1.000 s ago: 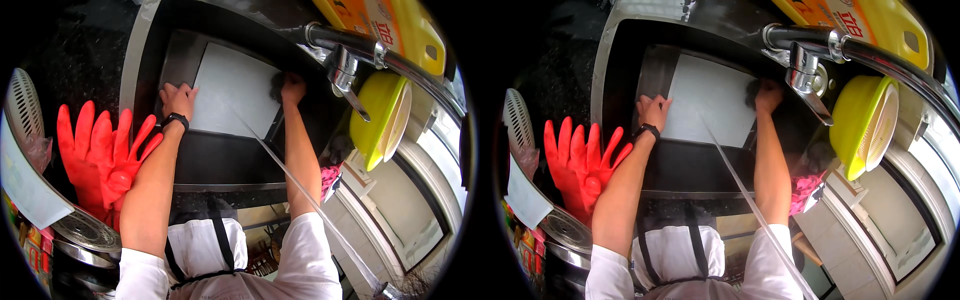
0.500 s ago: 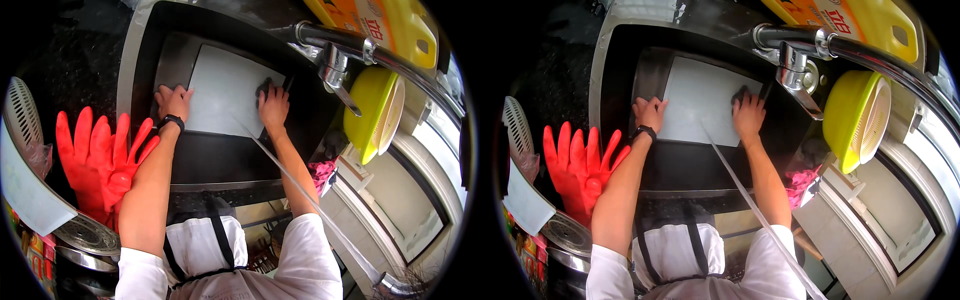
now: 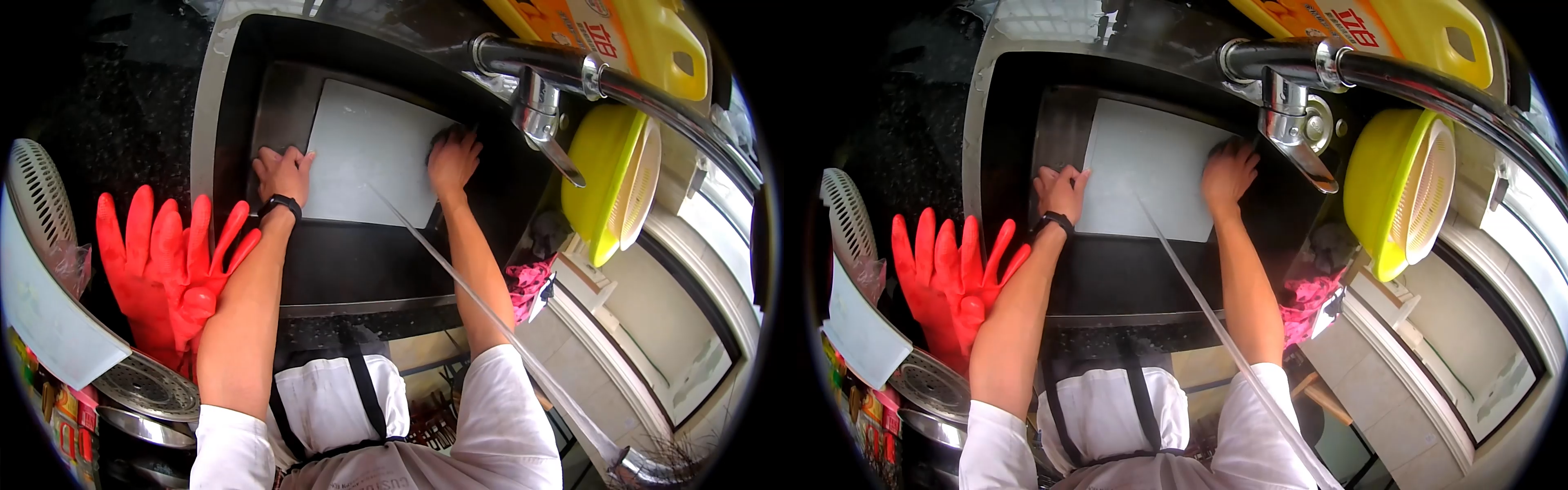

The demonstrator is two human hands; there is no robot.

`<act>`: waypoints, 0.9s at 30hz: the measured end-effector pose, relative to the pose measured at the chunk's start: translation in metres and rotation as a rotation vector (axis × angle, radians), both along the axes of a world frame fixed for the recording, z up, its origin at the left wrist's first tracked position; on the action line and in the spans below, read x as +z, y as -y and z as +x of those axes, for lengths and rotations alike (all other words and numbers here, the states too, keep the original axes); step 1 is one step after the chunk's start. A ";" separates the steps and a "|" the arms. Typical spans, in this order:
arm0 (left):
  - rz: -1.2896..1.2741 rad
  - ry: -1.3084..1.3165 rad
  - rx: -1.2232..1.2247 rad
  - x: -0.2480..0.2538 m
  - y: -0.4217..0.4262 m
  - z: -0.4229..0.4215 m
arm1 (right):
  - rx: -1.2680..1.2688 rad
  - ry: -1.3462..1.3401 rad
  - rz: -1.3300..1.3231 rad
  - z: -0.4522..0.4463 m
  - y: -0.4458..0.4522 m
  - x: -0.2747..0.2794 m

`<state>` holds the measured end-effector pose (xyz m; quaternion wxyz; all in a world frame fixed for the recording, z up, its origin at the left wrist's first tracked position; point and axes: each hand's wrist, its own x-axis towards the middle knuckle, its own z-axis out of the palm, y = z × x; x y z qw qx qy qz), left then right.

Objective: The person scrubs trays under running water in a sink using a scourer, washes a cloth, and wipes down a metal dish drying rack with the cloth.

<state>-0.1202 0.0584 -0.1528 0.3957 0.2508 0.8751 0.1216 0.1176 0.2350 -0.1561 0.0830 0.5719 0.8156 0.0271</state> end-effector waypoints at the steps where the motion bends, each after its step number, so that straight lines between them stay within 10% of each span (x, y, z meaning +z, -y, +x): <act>1: -0.011 0.011 0.004 0.001 -0.001 0.000 | -0.019 -0.014 0.000 -0.003 -0.004 -0.002; 27: -0.001 0.033 0.010 0.003 0.000 0.001 | -0.052 0.030 -0.042 -0.003 -0.007 0.005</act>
